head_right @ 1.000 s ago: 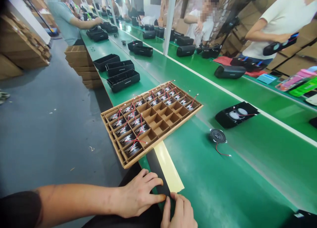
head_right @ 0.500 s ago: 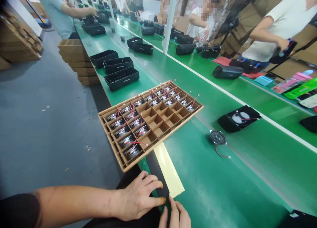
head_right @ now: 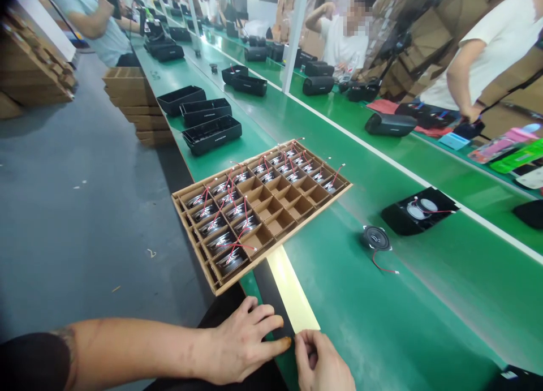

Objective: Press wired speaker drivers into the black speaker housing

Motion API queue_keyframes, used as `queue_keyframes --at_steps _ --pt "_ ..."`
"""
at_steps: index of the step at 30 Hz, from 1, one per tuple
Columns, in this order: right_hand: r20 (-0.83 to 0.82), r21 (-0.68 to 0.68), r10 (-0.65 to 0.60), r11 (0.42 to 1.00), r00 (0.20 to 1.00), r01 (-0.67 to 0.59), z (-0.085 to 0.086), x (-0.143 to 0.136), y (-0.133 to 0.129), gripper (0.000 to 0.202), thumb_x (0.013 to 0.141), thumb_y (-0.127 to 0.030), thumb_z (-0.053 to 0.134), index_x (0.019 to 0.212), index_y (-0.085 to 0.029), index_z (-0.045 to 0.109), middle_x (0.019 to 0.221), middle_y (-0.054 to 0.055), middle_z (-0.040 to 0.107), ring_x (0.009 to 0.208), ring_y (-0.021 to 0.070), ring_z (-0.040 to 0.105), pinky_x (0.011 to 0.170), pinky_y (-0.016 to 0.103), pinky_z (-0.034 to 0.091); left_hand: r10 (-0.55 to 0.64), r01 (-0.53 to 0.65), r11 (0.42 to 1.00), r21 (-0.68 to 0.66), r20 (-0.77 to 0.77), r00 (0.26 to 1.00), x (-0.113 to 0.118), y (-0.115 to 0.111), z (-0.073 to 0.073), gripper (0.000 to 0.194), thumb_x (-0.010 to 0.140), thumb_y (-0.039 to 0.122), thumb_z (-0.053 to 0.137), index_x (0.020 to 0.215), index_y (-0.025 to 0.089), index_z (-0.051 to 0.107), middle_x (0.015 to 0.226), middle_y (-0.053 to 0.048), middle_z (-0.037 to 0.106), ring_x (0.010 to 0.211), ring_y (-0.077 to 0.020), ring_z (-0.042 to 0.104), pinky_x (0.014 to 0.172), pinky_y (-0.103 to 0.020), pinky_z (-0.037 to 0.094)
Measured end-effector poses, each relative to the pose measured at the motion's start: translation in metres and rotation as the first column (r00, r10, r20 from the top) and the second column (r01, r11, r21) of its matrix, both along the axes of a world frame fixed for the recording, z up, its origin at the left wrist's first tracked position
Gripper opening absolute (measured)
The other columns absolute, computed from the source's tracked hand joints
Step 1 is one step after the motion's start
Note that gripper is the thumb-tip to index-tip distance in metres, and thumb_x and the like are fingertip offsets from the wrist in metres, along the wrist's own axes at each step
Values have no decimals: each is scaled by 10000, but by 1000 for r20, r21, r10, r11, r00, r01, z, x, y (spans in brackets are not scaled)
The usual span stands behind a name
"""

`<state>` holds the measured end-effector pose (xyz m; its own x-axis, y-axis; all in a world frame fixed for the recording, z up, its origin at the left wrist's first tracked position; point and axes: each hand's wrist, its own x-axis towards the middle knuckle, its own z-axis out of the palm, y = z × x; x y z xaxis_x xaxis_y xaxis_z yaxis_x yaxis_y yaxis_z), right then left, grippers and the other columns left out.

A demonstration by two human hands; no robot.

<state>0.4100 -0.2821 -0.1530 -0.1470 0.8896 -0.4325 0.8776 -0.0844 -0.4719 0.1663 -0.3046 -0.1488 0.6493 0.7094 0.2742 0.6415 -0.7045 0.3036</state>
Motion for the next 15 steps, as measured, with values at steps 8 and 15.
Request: queue_keyframes --at_steps 8,15 --pt "-61 -4 27 1000 998 -28 60 -25 41 611 822 -774 387 779 -236 674 787 40 687 699 204 657 651 261 535 44 -43 999 -20 30 999 0 -7 3 432 981 316 520 1404 229 518 1319 -100 591 1222 -277 497 968 -454 394" --pt "-220 7 -38 999 975 40 72 -6 53 654 765 -843 505 809 -210 663 803 74 678 725 218 662 633 235 558 102 -102 995 -9 74 992 -13 -13 11 425 985 338 542 1377 174 551 1476 -115 541 1378 -271 438 1162 -479 309"
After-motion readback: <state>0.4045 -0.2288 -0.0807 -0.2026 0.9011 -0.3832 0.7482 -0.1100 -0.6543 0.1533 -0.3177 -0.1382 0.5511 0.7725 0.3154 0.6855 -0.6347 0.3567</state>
